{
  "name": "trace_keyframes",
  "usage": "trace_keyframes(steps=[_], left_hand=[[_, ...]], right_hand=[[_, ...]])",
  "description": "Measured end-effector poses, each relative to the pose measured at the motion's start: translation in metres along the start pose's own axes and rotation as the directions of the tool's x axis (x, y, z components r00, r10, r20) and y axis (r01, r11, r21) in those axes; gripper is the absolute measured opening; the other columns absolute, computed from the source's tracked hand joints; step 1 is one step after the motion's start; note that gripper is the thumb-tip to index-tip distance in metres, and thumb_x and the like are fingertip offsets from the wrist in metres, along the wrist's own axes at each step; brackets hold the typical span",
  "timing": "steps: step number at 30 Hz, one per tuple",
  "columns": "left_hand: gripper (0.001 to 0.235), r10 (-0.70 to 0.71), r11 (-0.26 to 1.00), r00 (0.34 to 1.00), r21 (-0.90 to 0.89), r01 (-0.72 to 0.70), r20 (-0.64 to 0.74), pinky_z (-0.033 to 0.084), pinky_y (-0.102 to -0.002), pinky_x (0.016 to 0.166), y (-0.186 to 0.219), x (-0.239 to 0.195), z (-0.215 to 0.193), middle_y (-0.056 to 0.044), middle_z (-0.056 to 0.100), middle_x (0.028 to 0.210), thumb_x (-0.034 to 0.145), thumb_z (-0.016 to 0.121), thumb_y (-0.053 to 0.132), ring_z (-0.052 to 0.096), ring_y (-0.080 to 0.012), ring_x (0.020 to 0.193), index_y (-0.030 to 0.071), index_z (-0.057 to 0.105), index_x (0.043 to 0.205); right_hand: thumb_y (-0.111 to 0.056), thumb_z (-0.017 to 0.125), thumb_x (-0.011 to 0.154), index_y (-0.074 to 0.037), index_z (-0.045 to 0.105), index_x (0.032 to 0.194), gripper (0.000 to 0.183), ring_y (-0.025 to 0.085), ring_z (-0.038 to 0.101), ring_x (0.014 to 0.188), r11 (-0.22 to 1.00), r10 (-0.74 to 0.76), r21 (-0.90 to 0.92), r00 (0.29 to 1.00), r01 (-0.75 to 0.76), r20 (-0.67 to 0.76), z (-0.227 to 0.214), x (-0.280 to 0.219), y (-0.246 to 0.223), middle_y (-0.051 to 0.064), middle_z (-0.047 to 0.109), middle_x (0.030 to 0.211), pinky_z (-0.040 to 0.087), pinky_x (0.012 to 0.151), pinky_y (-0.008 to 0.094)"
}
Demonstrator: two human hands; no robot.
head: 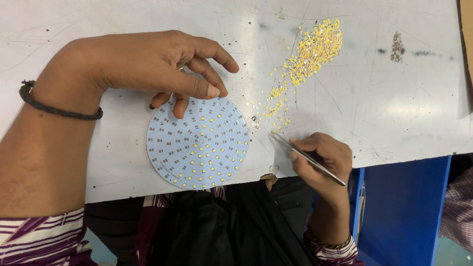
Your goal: The person uses tweezers to pick up small yellow LED components from a pile on a white table and places them into empty slots on a circular LED board. The person continues this process throughout the clip, filling the board's designated positions one by one.
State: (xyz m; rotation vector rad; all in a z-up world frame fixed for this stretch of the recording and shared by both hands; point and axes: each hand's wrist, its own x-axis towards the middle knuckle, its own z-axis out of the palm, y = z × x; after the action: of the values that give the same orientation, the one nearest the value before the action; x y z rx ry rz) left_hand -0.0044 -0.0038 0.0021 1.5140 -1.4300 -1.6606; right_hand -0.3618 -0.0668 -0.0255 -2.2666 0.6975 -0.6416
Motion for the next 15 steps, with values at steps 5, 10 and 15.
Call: trace_keyframes(steps=[5, 10, 15], left_hand=[[0.069, 0.005, 1.0, 1.0, 0.01, -0.005, -0.007, 0.051, -0.026, 0.033, 0.0002, 0.0002, 0.0004, -0.012, 0.078, 0.116, 0.081, 0.068, 0.033, 0.075, -0.0175, 0.05, 0.015, 0.053, 0.146], [0.068, 0.036, 0.999, 0.999, 0.0, -0.036, 0.001, 0.051, -0.026, 0.032, -0.0037, 0.0005, 0.0001, -0.013, 0.078, 0.117, 0.081, 0.066, 0.03, 0.076, -0.0171, 0.051, 0.013, 0.053, 0.146], [0.068, 0.065, 0.998, 0.998, 0.003, -0.065, 0.008, 0.052, -0.025, 0.033, -0.0093, 0.0018, -0.0004, -0.013, 0.077, 0.117, 0.082, 0.066, 0.03, 0.076, -0.0169, 0.052, 0.012, 0.051, 0.146]], right_hand=[[-0.005, 0.078, 0.085, 0.004, 0.072, 0.094, 0.014, 0.007, 0.058, 0.059, 0.988, 0.133, -0.073, 0.99, -0.135, -0.036, 0.0009, -0.0016, -0.0002, 0.006, 0.07, 0.076, 0.04, 0.054, 0.021], [-0.007, 0.079, 0.086, 0.001, 0.071, 0.093, 0.013, 0.006, 0.06, 0.061, 0.997, 0.073, 0.009, 0.997, -0.073, 0.022, -0.0036, -0.0014, -0.0002, 0.005, 0.069, 0.077, 0.042, 0.057, 0.02], [-0.007, 0.08, 0.086, 0.002, 0.072, 0.096, 0.015, 0.007, 0.059, 0.061, 0.994, 0.094, -0.059, 0.996, -0.094, 0.006, -0.0012, -0.002, 0.0011, 0.006, 0.07, 0.078, 0.041, 0.056, 0.021]])
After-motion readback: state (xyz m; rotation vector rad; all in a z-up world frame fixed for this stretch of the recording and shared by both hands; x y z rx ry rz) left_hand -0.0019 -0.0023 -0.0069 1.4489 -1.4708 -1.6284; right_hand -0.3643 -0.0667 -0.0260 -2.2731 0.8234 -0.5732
